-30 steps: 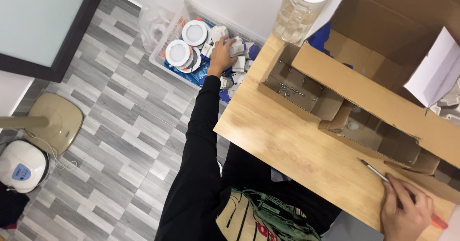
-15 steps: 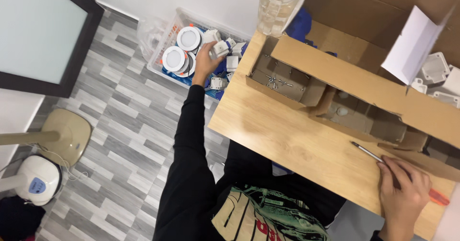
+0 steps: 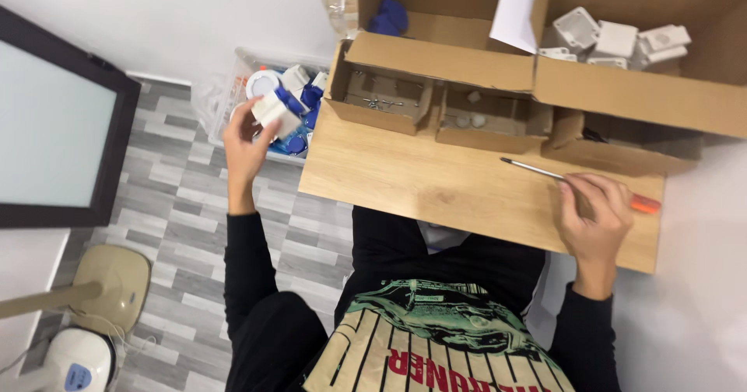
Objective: The person assembles electrical sockets and boxes by hand and using a screwdriver, picking up various plastic components and screws from cardboard boxes and joining them together.
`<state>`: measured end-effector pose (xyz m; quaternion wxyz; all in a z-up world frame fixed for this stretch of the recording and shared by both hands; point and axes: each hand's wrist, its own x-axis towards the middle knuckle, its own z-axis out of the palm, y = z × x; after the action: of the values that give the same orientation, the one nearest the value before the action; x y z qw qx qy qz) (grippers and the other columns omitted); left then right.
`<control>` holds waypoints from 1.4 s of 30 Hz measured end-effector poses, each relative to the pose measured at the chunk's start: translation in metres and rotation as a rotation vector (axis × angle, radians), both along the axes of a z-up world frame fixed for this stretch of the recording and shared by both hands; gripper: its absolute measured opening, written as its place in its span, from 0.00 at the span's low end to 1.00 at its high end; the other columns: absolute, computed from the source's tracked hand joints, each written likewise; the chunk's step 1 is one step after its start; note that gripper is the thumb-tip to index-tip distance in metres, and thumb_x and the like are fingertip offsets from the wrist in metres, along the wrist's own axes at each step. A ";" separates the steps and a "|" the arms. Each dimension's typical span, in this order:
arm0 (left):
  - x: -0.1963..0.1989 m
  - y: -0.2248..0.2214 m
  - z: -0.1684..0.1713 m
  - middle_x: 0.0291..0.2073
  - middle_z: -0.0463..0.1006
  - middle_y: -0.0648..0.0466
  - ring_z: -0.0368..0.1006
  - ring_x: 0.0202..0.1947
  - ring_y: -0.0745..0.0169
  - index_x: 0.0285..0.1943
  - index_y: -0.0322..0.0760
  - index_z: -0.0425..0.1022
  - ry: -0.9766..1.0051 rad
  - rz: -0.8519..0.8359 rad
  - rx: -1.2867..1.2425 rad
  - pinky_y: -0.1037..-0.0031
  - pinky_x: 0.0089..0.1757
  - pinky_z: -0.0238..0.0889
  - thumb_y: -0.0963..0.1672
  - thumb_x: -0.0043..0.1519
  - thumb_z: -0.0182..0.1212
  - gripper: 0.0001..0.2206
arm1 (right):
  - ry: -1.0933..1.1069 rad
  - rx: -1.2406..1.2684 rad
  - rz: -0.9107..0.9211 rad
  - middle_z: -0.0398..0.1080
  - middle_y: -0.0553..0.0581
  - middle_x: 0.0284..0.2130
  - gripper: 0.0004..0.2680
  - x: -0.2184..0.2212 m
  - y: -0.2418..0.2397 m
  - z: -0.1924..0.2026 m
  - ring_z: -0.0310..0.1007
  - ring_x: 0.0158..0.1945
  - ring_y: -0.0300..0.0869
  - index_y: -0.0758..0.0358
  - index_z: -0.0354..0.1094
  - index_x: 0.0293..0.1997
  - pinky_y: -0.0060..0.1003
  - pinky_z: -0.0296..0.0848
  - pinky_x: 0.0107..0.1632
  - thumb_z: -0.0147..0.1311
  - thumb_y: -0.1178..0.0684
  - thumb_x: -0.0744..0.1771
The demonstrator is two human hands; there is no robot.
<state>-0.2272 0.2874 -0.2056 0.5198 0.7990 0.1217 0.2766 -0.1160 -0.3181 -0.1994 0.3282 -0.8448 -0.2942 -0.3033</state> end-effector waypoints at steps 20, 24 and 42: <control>0.050 -0.295 0.026 0.57 0.82 0.43 0.81 0.59 0.39 0.65 0.37 0.81 -0.122 -0.809 0.112 0.52 0.58 0.74 0.46 0.62 0.78 0.22 | 0.357 0.106 0.454 0.78 0.62 0.60 0.24 -0.019 0.068 0.021 0.79 0.61 0.56 0.63 0.74 0.66 0.48 0.75 0.62 0.75 0.55 0.62; 0.055 -0.307 0.045 0.60 0.79 0.44 0.79 0.62 0.40 0.66 0.38 0.80 -0.120 -0.810 0.073 0.53 0.61 0.72 0.45 0.65 0.73 0.20 | 0.421 0.156 0.460 0.79 0.62 0.58 0.23 -0.012 0.065 0.021 0.81 0.60 0.56 0.65 0.75 0.63 0.48 0.78 0.61 0.76 0.57 0.61; 0.075 -0.334 0.042 0.52 0.85 0.44 0.83 0.54 0.41 0.48 0.36 0.86 -0.008 -0.563 -0.170 0.55 0.55 0.76 0.42 0.61 0.78 0.10 | 0.455 0.228 0.475 0.78 0.66 0.57 0.22 0.009 0.068 0.017 0.81 0.58 0.61 0.69 0.76 0.62 0.54 0.79 0.60 0.75 0.60 0.61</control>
<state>-0.1523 -0.0467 -0.1637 0.6418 0.7537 -0.0839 0.1135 -0.1072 -0.2498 -0.1823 0.5390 -0.7567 -0.3662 -0.0531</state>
